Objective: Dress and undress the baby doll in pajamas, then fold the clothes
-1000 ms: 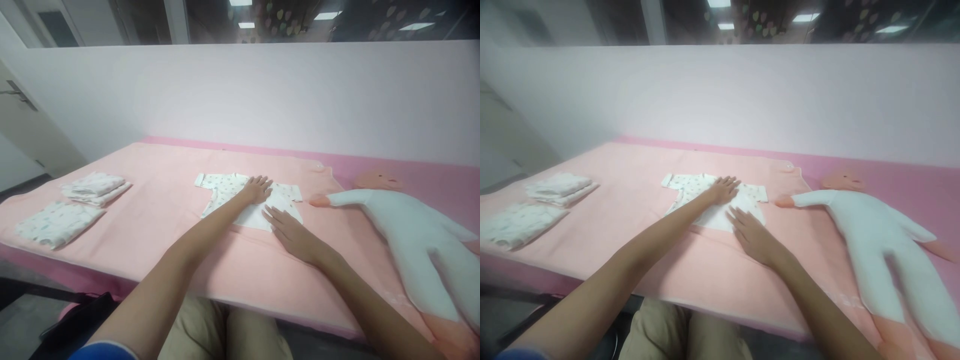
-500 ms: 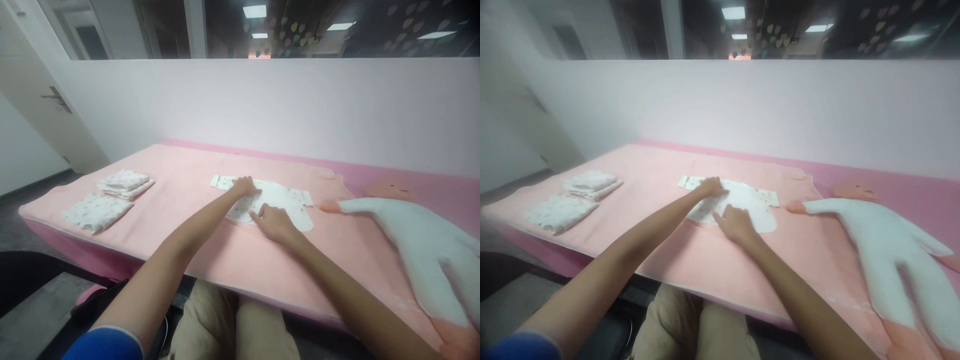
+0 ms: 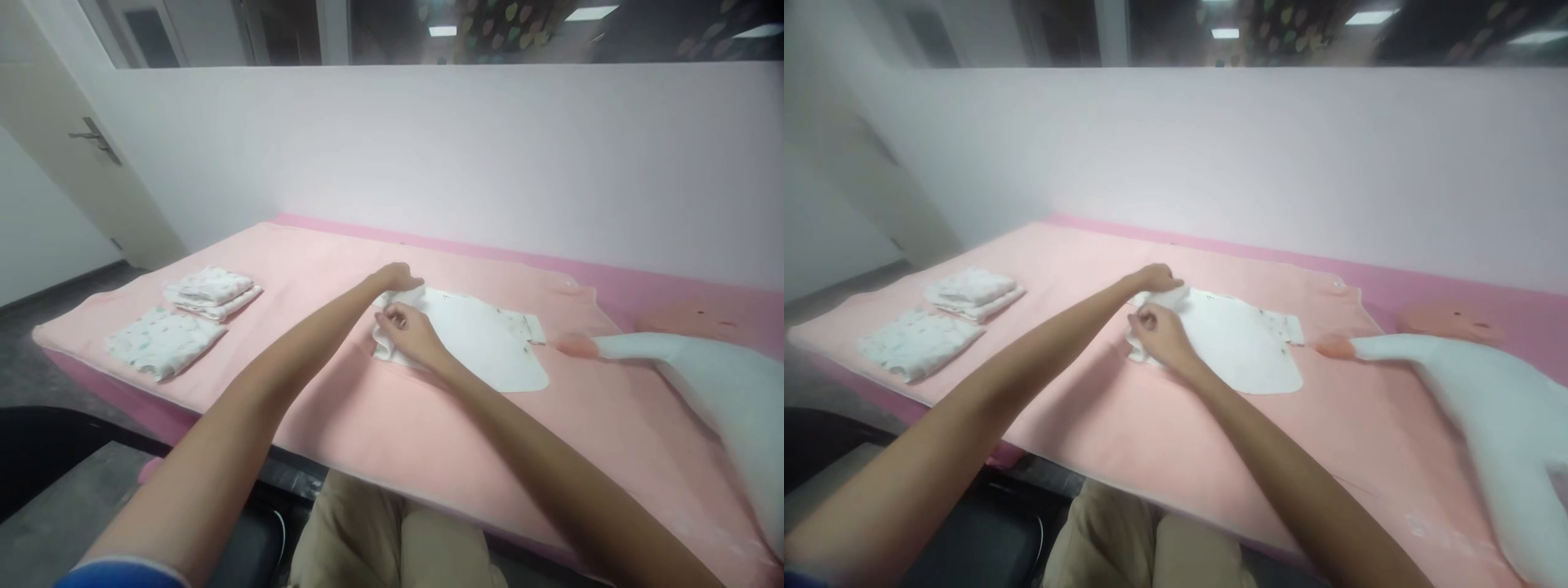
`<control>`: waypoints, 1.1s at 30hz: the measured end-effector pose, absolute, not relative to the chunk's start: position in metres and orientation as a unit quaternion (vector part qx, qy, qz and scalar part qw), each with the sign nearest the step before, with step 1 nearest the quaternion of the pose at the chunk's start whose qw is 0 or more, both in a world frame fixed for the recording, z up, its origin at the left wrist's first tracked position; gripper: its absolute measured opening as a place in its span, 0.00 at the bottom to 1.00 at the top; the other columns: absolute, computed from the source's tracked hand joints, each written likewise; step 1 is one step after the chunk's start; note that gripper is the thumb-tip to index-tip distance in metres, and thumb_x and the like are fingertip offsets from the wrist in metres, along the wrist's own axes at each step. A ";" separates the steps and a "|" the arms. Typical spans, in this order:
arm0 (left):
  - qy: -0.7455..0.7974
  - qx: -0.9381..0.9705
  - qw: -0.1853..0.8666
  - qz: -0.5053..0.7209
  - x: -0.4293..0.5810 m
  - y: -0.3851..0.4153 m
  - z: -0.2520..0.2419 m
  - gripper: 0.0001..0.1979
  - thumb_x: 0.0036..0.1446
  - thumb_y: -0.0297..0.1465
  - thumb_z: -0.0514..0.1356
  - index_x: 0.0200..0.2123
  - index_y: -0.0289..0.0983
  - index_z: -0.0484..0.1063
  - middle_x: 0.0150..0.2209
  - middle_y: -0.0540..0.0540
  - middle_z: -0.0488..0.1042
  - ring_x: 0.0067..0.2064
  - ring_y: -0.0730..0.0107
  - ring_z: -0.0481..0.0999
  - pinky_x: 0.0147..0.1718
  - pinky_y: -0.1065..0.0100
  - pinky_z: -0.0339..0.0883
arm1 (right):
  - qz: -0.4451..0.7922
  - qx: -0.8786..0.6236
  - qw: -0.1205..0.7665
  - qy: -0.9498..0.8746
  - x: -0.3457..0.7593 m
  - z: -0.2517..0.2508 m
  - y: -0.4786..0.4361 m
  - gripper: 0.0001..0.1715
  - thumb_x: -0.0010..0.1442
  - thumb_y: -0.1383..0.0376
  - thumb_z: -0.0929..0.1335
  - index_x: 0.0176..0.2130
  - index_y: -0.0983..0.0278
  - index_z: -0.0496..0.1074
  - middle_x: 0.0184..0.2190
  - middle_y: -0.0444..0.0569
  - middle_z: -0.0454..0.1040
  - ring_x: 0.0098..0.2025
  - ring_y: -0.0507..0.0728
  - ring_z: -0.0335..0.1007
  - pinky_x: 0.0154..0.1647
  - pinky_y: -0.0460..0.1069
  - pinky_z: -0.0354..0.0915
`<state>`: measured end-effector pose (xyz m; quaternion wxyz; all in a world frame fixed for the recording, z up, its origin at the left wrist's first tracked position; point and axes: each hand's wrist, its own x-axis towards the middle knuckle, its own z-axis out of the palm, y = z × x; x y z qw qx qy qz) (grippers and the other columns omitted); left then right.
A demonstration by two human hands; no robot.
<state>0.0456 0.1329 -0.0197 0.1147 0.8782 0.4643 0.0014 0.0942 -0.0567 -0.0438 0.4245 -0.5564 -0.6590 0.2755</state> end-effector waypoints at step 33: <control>0.451 0.888 0.070 0.057 0.052 0.052 -0.106 0.38 0.73 0.43 0.41 0.79 0.31 0.49 0.81 0.40 0.44 0.82 0.55 0.44 0.79 0.47 0.38 | 0.091 -0.405 0.207 -0.886 0.070 -0.093 -0.315 0.32 0.76 0.60 0.64 0.75 0.58 0.62 0.78 0.52 0.57 0.79 0.66 0.53 0.79 0.68 0.54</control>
